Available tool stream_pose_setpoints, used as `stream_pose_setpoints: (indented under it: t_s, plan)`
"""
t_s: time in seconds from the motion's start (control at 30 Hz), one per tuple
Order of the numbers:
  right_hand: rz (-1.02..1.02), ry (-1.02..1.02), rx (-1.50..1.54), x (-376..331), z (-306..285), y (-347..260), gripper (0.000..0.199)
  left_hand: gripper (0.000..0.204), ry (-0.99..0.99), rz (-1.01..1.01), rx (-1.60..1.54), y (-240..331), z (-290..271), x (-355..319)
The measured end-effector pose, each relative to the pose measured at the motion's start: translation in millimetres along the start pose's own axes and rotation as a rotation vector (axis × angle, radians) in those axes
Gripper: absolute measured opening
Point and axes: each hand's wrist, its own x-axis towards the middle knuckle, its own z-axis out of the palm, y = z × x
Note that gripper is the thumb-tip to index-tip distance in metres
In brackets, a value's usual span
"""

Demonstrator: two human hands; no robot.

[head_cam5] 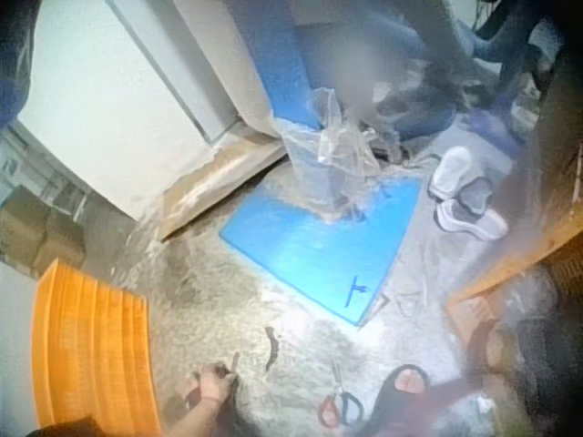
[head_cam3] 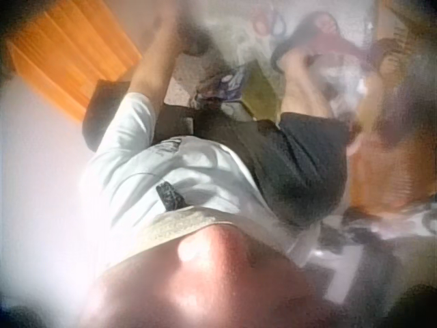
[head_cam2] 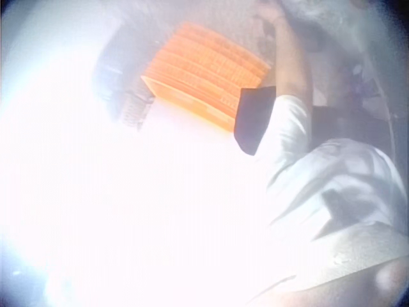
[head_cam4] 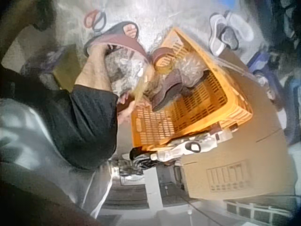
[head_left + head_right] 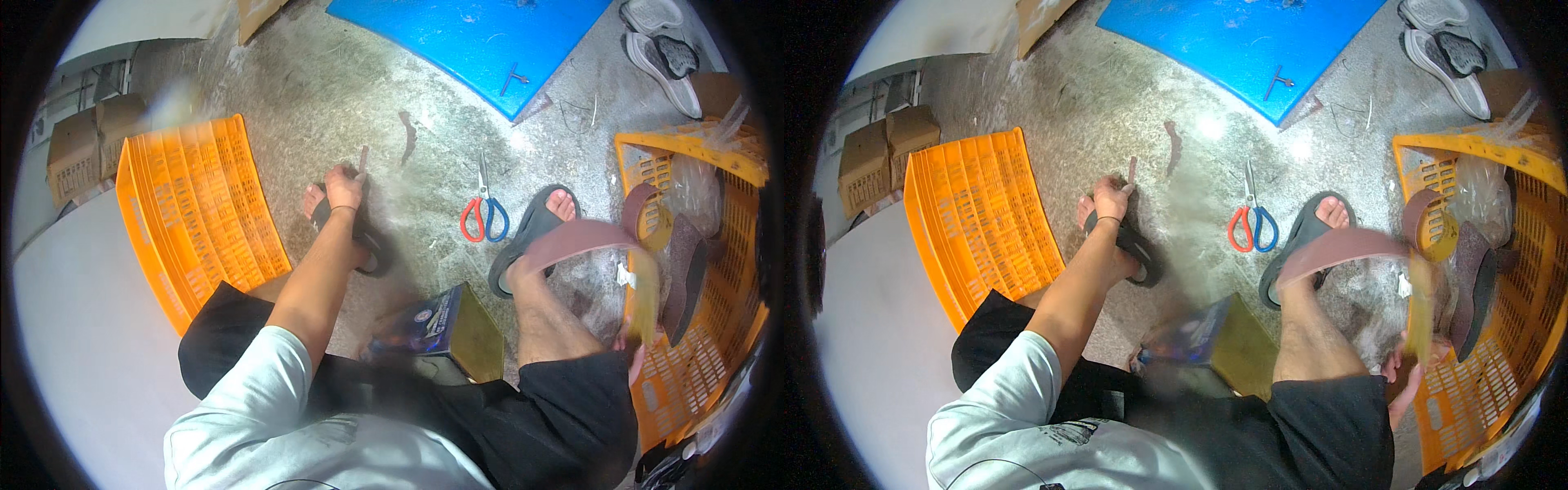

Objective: The person uses scissors to cut a rectangular piece of sandpaper into a smaller shape. They hold the sandpaper with one hand and cut along its edge with the other, creating a jagged edge.

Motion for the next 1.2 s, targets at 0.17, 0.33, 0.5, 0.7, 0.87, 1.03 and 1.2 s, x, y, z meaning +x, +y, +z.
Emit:
stream_pose_setpoints:
  t_s: [0.17,0.33,0.5,0.7,0.87,1.03,1.2]
  plan:
    - [-0.199,-0.308,-0.58,66,53,-31,0.06,0.028,-0.035,0.072,-0.033,38,9,-9]
    - [-0.069,-0.645,-0.678,113,169,-72,0.067,0.032,-0.048,0.167,-0.31,110,33,-9]
    - [-0.457,-0.404,-0.111,97,253,-81,0.07,0.031,-0.234,0.132,-0.202,122,44,2]
    - [-0.31,-0.155,0.065,113,267,-38,0.056,0.016,-0.412,-0.231,-1.067,119,12,-7]
    - [-0.092,-0.168,-0.277,127,232,45,0.032,0.017,-0.631,-0.112,-1.359,183,-12,-46]
    - [-0.01,-0.25,-0.071,132,228,66,0.027,0.017,-0.883,0.044,-1.238,245,-29,-98]
    - [-0.015,-0.296,-0.087,130,233,59,0.027,0.008,-1.002,0.132,-1.064,276,-28,-131]
